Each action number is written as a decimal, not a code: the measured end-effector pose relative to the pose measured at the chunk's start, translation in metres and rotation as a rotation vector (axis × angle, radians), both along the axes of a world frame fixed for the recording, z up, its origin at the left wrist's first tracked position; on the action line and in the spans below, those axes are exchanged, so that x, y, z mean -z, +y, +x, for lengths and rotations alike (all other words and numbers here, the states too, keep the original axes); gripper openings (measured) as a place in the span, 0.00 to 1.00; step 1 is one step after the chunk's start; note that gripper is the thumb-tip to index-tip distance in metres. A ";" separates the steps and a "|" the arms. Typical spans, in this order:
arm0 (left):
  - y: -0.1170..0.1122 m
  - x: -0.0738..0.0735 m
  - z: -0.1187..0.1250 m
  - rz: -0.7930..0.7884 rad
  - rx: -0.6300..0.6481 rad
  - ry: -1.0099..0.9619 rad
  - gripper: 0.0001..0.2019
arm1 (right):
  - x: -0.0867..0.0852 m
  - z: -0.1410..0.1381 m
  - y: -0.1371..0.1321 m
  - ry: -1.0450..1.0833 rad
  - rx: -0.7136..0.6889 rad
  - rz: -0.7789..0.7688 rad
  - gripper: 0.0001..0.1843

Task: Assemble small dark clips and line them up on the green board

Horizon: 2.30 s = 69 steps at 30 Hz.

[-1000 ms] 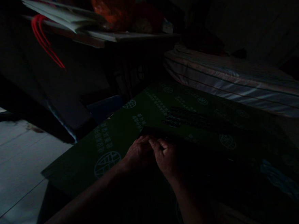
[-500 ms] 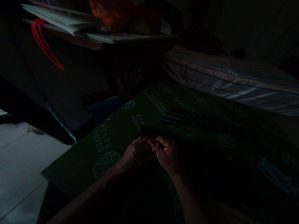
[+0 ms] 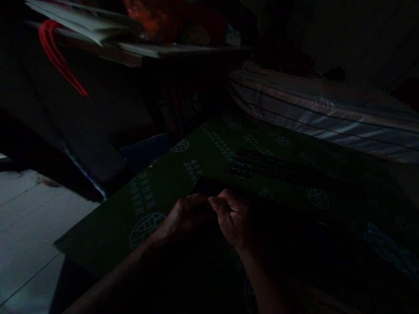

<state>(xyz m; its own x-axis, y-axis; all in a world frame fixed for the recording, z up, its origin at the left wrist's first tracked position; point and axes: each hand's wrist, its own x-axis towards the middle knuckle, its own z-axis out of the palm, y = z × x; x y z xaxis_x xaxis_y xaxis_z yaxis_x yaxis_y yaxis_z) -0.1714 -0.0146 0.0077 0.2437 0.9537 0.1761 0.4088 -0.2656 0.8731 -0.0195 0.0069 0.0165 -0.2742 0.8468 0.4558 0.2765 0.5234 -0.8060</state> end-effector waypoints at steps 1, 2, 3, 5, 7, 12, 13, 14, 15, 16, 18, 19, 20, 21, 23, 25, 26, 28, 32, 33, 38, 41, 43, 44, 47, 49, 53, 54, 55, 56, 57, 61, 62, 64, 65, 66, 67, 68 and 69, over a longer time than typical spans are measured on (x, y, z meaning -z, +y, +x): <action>0.000 0.000 0.000 -0.039 -0.004 -0.035 0.06 | -0.001 0.001 0.001 -0.042 0.018 0.043 0.20; 0.000 0.000 -0.001 -0.076 -0.016 -0.067 0.08 | -0.003 0.003 0.002 -0.099 0.040 0.090 0.20; -0.001 0.000 -0.001 -0.107 -0.035 -0.091 0.09 | -0.004 0.004 0.004 -0.172 0.064 0.136 0.21; -0.001 0.000 -0.002 -0.136 -0.079 -0.118 0.09 | -0.007 0.006 0.006 -0.324 0.121 0.227 0.22; -0.002 0.001 -0.002 -0.143 -0.105 -0.121 0.07 | -0.008 0.006 0.007 -0.426 0.174 0.286 0.21; -0.003 0.003 -0.002 -0.205 -0.135 -0.257 0.09 | -0.005 0.004 0.005 -0.362 0.028 0.254 0.16; -0.002 0.003 -0.003 -0.214 -0.142 -0.284 0.10 | -0.004 0.004 0.005 -0.360 -0.027 0.238 0.17; -0.002 0.004 -0.003 -0.215 -0.151 -0.305 0.10 | -0.004 0.004 0.005 -0.377 -0.079 0.223 0.18; -0.002 0.004 -0.003 -0.213 -0.156 -0.321 0.10 | -0.003 0.004 0.005 -0.405 -0.123 0.210 0.17; -0.002 0.003 -0.004 -0.209 -0.159 -0.335 0.09 | -0.003 0.005 0.005 -0.433 -0.156 0.200 0.17; -0.002 0.001 -0.005 -0.206 -0.173 -0.360 0.09 | -0.004 0.005 0.005 -0.468 -0.181 0.183 0.17; -0.002 0.000 -0.005 -0.215 -0.185 -0.371 0.09 | -0.005 0.005 0.005 -0.476 -0.179 0.174 0.18; -0.002 -0.002 -0.006 -0.228 -0.198 -0.381 0.08 | -0.006 0.005 0.004 -0.477 -0.171 0.166 0.18; -0.002 -0.004 -0.006 -0.247 -0.215 -0.393 0.09 | -0.007 0.005 0.004 -0.475 -0.166 0.156 0.19; -0.001 -0.008 -0.008 -0.292 -0.233 -0.434 0.08 | -0.010 0.004 0.004 -0.472 -0.172 0.131 0.18; -0.001 -0.010 -0.009 -0.314 -0.243 -0.449 0.09 | -0.012 0.003 0.003 -0.457 -0.181 0.104 0.17; -0.001 -0.011 -0.009 -0.324 -0.241 -0.453 0.09 | -0.012 0.002 0.004 -0.444 -0.182 0.089 0.17; -0.001 -0.012 -0.010 -0.341 -0.225 -0.466 0.09 | -0.012 0.002 0.004 -0.406 -0.180 0.062 0.15; -0.002 -0.012 -0.011 -0.363 -0.186 -0.517 0.08 | -0.012 0.002 0.006 -0.309 -0.171 0.036 0.12; -0.002 -0.012 -0.011 -0.364 -0.178 -0.522 0.08 | -0.012 0.001 0.006 -0.293 -0.168 0.025 0.11; -0.002 -0.010 -0.011 -0.359 -0.158 -0.527 0.09 | -0.012 0.001 0.005 -0.266 -0.144 -0.051 0.13; -0.003 -0.009 -0.011 -0.349 -0.151 -0.509 0.09 | -0.011 0.002 0.005 -0.251 -0.132 -0.106 0.14; -0.004 -0.009 -0.010 -0.341 -0.149 -0.511 0.09 | -0.010 0.003 0.005 -0.252 -0.132 -0.145 0.14; -0.004 -0.009 -0.010 -0.341 -0.149 -0.515 0.09 | -0.010 0.003 0.005 -0.254 -0.133 -0.157 0.13; -0.005 -0.010 -0.009 -0.352 -0.144 -0.521 0.08 | -0.010 0.004 0.005 -0.273 -0.139 -0.164 0.13; -0.005 -0.009 -0.009 -0.354 -0.142 -0.517 0.08 | -0.010 0.004 0.005 -0.298 -0.134 -0.151 0.14; -0.004 -0.006 -0.008 -0.336 -0.132 -0.503 0.07 | -0.012 0.004 0.005 -0.357 -0.122 -0.107 0.13; -0.004 -0.005 -0.008 -0.326 -0.129 -0.492 0.07 | -0.012 0.003 0.005 -0.369 -0.120 -0.097 0.13; -0.004 -0.005 -0.008 -0.316 -0.126 -0.479 0.07 | -0.013 0.003 0.005 -0.380 -0.118 -0.091 0.12; -0.004 -0.005 -0.008 -0.309 -0.126 -0.466 0.07 | -0.013 0.003 0.005 -0.391 -0.119 -0.087 0.12; -0.004 -0.005 -0.008 -0.306 -0.125 -0.452 0.06 | -0.013 0.004 0.005 -0.403 -0.117 -0.085 0.11; -0.004 -0.011 -0.009 -0.277 -0.142 -0.346 0.06 | -0.010 0.015 0.017 -0.473 -0.042 -0.095 0.10; -0.004 -0.012 -0.009 -0.262 -0.149 -0.316 0.06 | -0.008 0.021 0.023 -0.492 -0.009 -0.102 0.10; -0.004 -0.012 -0.009 -0.235 -0.155 -0.275 0.06 | -0.005 0.033 0.038 -0.539 0.048 -0.127 0.10; -0.004 -0.011 -0.010 -0.226 -0.152 -0.264 0.06 | -0.003 0.040 0.045 -0.576 0.075 -0.147 0.10; -0.003 -0.010 -0.010 -0.217 -0.149 -0.257 0.06 | -0.001 0.046 0.053 -0.613 0.103 -0.165 0.10; -0.003 -0.008 -0.011 -0.209 -0.143 -0.252 0.06 | 0.001 0.052 0.061 -0.647 0.132 -0.182 0.11; -0.003 -0.006 -0.012 -0.203 -0.133 -0.246 0.05 | 0.003 0.058 0.068 -0.676 0.153 -0.196 0.11; -0.002 -0.004 -0.012 -0.197 -0.122 -0.236 0.05 | 0.005 0.062 0.075 -0.699 0.170 -0.205 0.11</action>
<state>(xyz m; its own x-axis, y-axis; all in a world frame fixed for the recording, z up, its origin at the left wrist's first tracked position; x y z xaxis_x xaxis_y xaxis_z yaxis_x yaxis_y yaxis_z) -0.1833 -0.0168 0.0119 0.0996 0.9948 0.0231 0.2076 -0.0435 0.9772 0.0426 0.0814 0.0114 -0.2995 0.9527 0.0520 0.8237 0.2857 -0.4898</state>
